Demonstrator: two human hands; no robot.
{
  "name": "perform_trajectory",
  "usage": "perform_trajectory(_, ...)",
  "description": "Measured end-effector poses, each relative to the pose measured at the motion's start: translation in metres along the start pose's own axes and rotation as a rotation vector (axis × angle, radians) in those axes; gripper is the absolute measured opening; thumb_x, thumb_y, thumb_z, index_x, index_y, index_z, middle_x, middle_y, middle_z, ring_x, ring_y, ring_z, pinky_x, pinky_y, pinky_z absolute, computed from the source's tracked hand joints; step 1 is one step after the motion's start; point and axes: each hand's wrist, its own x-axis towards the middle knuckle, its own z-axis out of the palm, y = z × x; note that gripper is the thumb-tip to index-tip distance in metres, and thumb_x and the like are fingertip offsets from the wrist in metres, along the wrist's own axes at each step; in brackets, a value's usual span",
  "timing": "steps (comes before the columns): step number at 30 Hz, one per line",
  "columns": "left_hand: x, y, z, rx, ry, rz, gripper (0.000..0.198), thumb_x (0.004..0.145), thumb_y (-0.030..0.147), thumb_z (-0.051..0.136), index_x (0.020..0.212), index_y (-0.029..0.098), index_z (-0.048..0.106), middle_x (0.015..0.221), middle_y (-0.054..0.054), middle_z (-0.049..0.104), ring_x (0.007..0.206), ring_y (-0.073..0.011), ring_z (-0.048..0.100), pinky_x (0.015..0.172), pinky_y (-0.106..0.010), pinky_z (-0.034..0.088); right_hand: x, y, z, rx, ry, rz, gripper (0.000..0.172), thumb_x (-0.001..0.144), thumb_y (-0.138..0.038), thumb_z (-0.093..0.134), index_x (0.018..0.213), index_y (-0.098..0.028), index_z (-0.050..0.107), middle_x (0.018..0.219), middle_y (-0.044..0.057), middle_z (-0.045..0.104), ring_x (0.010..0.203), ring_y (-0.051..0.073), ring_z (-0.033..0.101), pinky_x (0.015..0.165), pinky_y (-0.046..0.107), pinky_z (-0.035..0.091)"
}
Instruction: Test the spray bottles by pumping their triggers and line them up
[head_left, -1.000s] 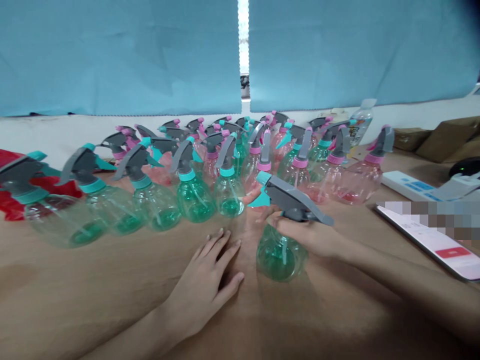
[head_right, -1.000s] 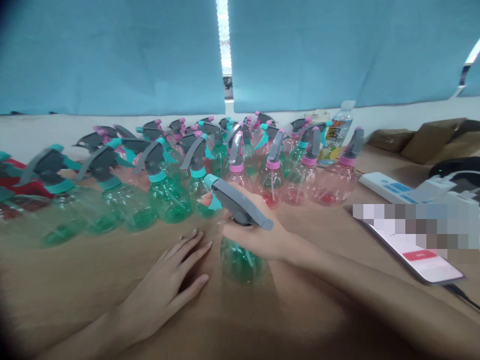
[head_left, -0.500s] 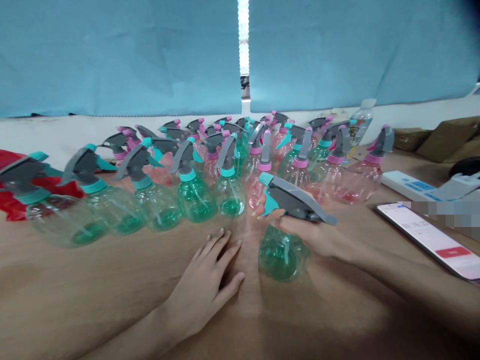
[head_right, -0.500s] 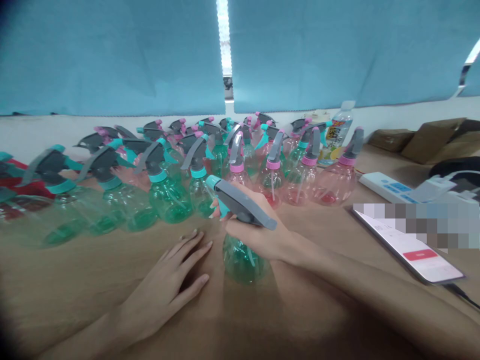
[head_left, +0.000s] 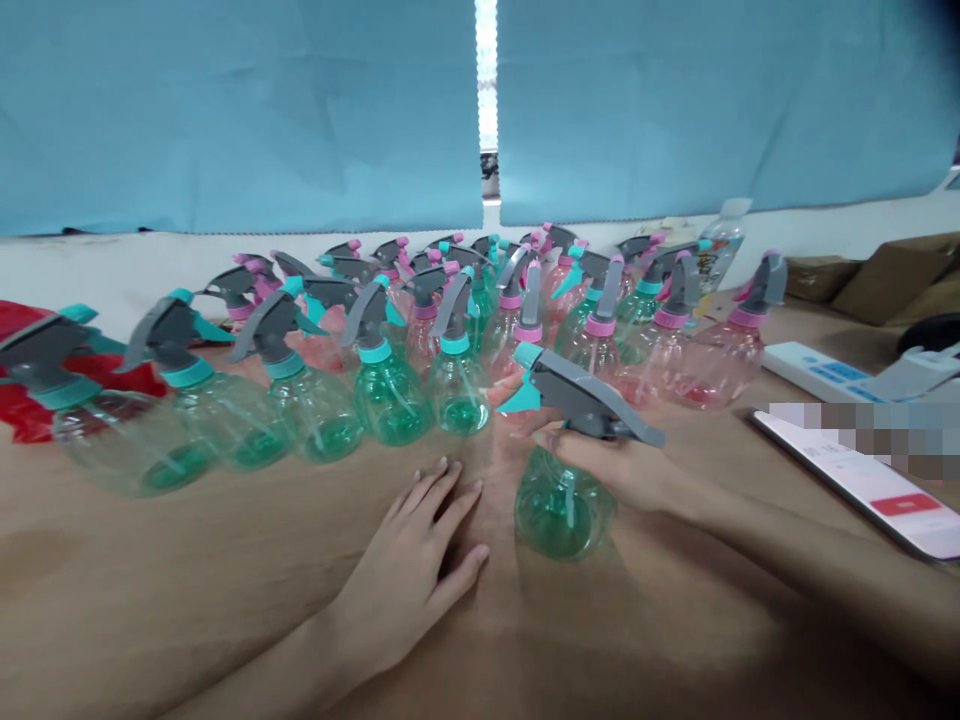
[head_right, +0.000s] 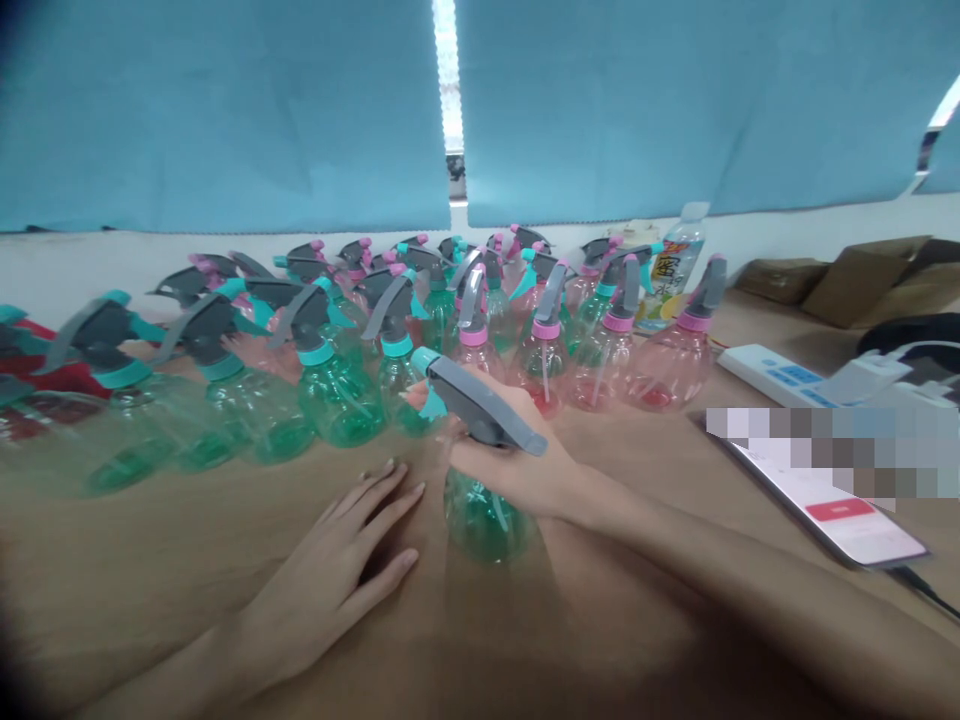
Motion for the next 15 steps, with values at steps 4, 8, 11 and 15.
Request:
perform_trajectory(4,-0.0001,0.0001,-0.0006,0.003,0.001,-0.001,0.052,0.095,0.046,0.042,0.139,0.019,0.043,0.149,-0.013,0.037,0.138,-0.0306,0.031,0.109,-0.053,0.033,-0.0016,0.0024,0.0009,-0.052,0.010,0.039,0.040,0.067,-0.016,0.050,0.104,-0.026,0.062,0.062,-0.004,0.053,0.058,0.016,0.052,0.055,0.029,0.044)
perform_trajectory(8,-0.0009,0.0003,-0.0017,-0.006,0.008,-0.002,0.051,0.095,0.045,0.043,0.139,0.020,0.043,0.148,-0.012,0.039,0.138,-0.0302,0.033,0.109,-0.052,0.034,-0.0021,0.0011,0.0011,-0.053,0.013,0.044,0.043,0.068,-0.017,0.051,0.108,-0.028,0.063,0.062,-0.003,0.054,0.060,0.017,0.054,0.055,0.029,0.044)
perform_trajectory(11,-0.0006,0.0007,-0.0019,-0.005,0.010,-0.007,0.051,0.094,0.046,0.043,0.138,0.019,0.045,0.148,-0.013,0.039,0.137,-0.0307,0.034,0.109,-0.052,0.034,-0.0021,0.0008,0.0014,-0.042,0.003,0.057,0.044,0.069,-0.017,0.051,0.110,-0.028,0.062,0.059,-0.004,0.053,0.058,0.017,0.053,0.054,0.029,0.044)
perform_trajectory(15,0.0001,0.0009,-0.0023,0.002,0.002,-0.007,0.051,0.095,0.046,0.042,0.138,0.019,0.045,0.148,-0.012,0.039,0.138,-0.0304,0.033,0.109,-0.053,0.034,-0.0027,0.0023,0.0018,-0.045,0.010,0.064,0.042,0.071,-0.018,0.052,0.110,-0.029,0.062,0.060,-0.004,0.054,0.057,0.017,0.052,0.056,0.031,0.045)
